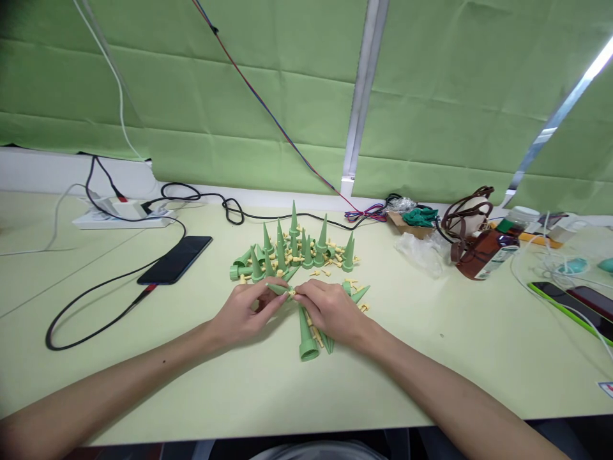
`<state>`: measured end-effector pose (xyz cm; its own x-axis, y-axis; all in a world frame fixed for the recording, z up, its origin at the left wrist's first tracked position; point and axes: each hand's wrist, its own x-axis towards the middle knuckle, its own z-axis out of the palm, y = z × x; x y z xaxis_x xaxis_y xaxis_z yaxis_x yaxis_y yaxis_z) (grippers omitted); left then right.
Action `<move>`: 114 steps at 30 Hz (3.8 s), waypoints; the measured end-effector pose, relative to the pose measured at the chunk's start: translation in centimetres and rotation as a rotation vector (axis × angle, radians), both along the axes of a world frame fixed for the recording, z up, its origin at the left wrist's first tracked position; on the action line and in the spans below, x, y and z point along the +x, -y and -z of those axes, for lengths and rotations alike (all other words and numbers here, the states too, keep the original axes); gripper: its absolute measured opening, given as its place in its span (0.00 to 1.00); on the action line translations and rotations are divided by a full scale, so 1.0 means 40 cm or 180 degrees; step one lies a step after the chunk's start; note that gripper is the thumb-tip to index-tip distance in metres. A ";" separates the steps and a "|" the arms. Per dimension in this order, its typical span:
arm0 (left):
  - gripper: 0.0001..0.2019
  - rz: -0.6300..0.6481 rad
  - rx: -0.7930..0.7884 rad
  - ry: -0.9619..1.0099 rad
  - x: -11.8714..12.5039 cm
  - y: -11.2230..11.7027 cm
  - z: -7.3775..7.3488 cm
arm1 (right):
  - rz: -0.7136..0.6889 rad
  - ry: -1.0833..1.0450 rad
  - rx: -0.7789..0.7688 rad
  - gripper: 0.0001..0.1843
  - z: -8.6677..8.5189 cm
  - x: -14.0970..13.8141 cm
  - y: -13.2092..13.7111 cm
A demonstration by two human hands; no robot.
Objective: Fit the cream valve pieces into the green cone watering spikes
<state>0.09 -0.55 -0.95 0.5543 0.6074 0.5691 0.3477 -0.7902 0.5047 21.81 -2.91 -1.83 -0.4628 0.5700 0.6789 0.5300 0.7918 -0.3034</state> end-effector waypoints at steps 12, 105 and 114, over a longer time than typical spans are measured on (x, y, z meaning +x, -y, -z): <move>0.17 0.0199 0.0185 0.0034 -0.006 0.005 -0.004 | 0.0277 -0.0144 -0.0159 0.11 -0.019 -0.003 0.012; 0.16 0.0115 -0.1106 0.0372 0.000 0.001 -0.005 | 0.0362 -0.0563 0.0551 0.08 -0.013 -0.009 0.018; 0.34 0.0639 -0.2240 0.0398 0.006 -0.001 -0.002 | 0.0173 -0.0216 0.0477 0.10 -0.018 -0.007 0.019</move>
<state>0.34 -0.52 -0.88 0.6496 0.7455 0.1488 0.1372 -0.3075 0.9416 21.53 -3.69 -1.12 -0.3844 0.4829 0.7868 0.5555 0.8017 -0.2206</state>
